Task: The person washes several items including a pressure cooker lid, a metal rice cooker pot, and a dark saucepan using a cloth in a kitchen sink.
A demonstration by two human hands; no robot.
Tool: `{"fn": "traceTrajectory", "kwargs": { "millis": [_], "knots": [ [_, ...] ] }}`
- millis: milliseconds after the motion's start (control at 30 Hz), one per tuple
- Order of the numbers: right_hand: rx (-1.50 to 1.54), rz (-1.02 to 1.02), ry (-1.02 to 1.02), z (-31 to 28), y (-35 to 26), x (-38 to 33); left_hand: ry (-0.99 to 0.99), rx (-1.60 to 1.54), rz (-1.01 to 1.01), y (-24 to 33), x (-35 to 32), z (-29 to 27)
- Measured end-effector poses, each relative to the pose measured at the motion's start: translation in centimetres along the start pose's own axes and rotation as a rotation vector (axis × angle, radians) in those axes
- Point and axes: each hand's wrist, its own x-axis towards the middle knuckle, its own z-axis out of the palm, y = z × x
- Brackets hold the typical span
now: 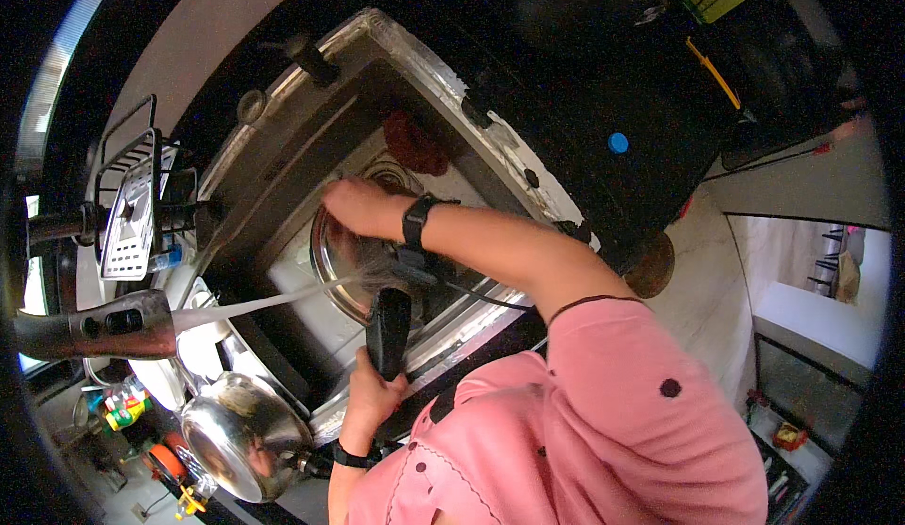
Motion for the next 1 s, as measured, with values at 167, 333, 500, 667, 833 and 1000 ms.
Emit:
{"fn": "traceTrajectory", "kwargs": {
  "millis": [167,333,500,667,833,1000],
  "knots": [
    [0.194,-0.128,0.116,0.4,-1.9,-0.5,0.003,-0.001,-0.007,-0.6,0.1,0.2],
    [0.283,0.090,0.256,1.1,1.0,1.5,-0.014,0.025,0.009,0.0,0.1,-0.3],
    [0.394,-0.085,0.019,-0.5,-4.5,-0.6,0.008,0.015,-0.028,-0.2,0.0,-0.2],
    [0.375,0.307,0.140,0.3,-0.5,2.5,0.007,0.008,-0.032,0.3,0.0,-0.4],
    [0.342,-0.078,-0.006,-0.2,-6.3,-2.7,0.020,0.010,-0.010,-0.3,0.3,-0.1],
    [0.164,0.212,0.107,2.5,1.7,-1.1,0.059,-0.012,0.052,-1.1,0.5,0.5]
  ]
}}
